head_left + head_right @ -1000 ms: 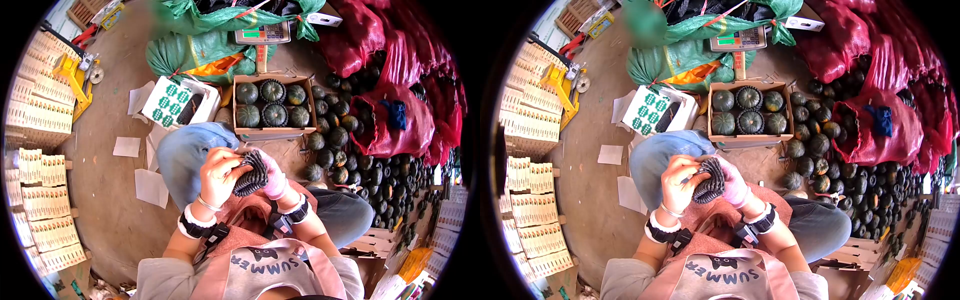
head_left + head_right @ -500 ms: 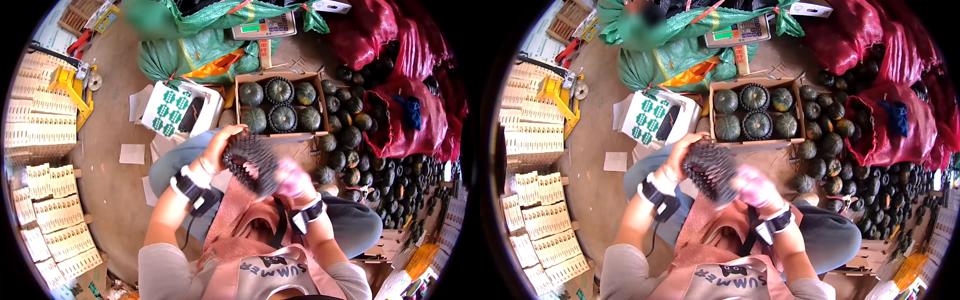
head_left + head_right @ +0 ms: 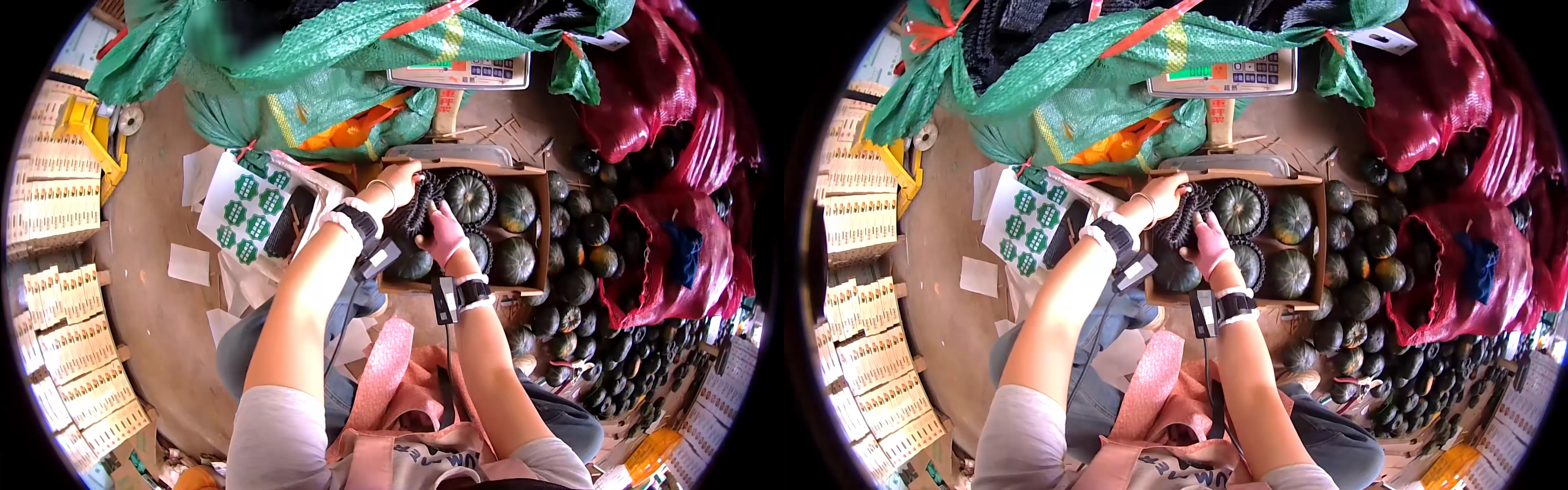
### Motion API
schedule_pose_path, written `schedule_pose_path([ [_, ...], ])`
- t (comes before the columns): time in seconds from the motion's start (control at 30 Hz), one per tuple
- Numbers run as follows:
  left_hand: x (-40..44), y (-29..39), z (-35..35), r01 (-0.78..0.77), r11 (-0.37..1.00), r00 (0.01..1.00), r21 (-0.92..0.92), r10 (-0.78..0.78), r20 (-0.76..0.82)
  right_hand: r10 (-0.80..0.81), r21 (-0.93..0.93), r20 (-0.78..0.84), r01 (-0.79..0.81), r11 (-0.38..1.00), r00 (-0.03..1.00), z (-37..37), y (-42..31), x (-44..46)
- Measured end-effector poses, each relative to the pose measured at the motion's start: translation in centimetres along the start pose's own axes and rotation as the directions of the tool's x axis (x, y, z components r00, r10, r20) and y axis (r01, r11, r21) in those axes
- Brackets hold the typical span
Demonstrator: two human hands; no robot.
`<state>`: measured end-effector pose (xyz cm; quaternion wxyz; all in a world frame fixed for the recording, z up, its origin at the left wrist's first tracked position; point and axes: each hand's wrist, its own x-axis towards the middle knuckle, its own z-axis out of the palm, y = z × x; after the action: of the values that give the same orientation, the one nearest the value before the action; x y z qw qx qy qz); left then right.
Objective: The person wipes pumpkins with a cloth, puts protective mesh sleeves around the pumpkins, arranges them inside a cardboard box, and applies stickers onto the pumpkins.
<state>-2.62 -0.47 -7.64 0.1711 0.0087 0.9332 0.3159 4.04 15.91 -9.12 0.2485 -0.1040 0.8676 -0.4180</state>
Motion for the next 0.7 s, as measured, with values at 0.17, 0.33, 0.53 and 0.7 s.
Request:
schedule_pose_path([
  [0.17, 0.2, 0.0, -0.8, -0.243, 0.953, 0.965, 0.182, 0.256, -0.054, -0.324, -0.220, -0.177, 0.284, 0.933, 0.929, -0.3, 0.3, -2.3],
  [0.33, -19.4, 13.5, -14.4, -0.176, 0.978, 0.949, 0.117, 0.200, -0.245, -0.169, 0.993, -0.019, 0.039, 0.113, 0.985, -4.9, -13.0, -13.9],
  [0.53, -44.3, 12.2, -15.4, -0.192, 0.981, 0.814, 0.038, 0.181, -0.552, -0.632, 0.678, -0.222, 0.583, 0.448, 0.743, -1.6, -18.6, -27.1],
  [0.7, -47.6, 7.1, -6.6, -0.236, 0.972, 0.591, -0.012, 0.134, -0.795, -0.611, 0.258, -0.338, 0.695, 0.671, 0.716, 2.3, -18.2, -29.2],
])
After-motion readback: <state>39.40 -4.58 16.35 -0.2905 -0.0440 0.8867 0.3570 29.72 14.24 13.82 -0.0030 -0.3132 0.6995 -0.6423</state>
